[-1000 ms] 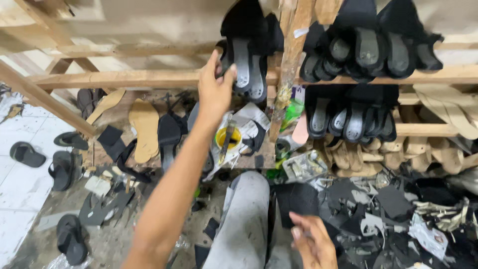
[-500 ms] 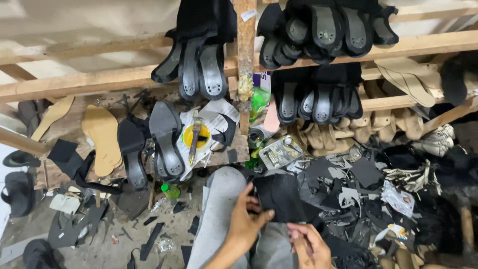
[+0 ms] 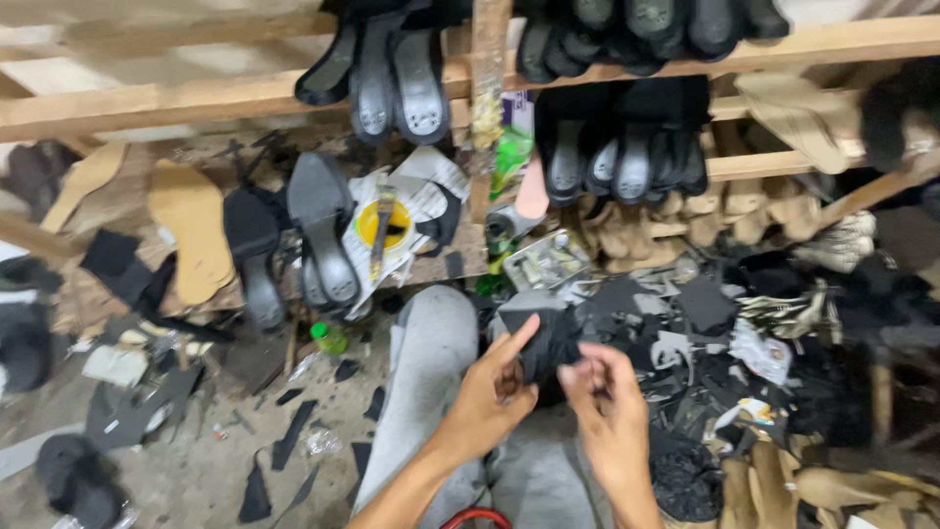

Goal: The person sits on the floor and repeatedly cuts black foam material to fit shoe insoles using red-handled scissors. They place the foam on the insole, trim the edges, and remove excess material, repeating the process for multiple insoles.

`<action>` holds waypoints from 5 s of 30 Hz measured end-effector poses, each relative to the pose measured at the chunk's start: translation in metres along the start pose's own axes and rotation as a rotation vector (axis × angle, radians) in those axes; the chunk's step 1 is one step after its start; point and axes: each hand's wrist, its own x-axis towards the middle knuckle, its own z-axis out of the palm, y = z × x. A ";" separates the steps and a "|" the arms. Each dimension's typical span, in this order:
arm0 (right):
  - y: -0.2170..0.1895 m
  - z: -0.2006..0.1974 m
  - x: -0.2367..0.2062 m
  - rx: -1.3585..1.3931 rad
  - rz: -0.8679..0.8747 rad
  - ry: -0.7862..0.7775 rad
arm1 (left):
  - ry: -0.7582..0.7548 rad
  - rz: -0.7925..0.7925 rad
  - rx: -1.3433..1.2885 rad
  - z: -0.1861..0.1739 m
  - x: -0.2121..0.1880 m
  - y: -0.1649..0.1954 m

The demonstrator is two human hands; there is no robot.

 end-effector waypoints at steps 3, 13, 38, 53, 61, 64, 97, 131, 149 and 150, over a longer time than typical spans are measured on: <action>0.000 -0.001 0.034 -0.066 -0.081 0.026 | -0.077 0.020 -0.068 0.010 -0.002 0.005; 0.000 -0.025 -0.016 0.819 0.137 -0.706 | 0.110 0.295 0.182 0.039 0.026 0.041; 0.014 0.049 0.019 0.997 0.199 0.094 | 1.012 -0.099 0.959 -0.239 0.086 -0.032; 0.013 0.047 0.016 1.048 0.199 0.032 | 0.878 0.024 -0.339 -0.281 0.063 0.002; -0.004 0.038 0.005 1.137 0.129 0.013 | 0.715 0.285 0.138 -0.178 0.038 0.005; -0.021 0.015 0.007 1.111 0.046 0.098 | 0.497 0.194 0.343 -0.100 0.001 -0.009; -0.048 -0.039 0.042 1.126 0.098 -0.071 | -0.013 0.177 -0.064 -0.028 0.043 0.020; 0.002 -0.036 0.058 1.020 0.164 0.036 | 0.064 0.187 0.076 -0.038 0.042 -0.051; 0.019 -0.029 0.070 0.992 0.196 0.044 | 0.080 0.168 0.084 -0.036 0.041 -0.044; 0.021 -0.028 0.071 1.001 0.197 0.036 | 0.086 0.168 0.086 -0.036 0.041 -0.044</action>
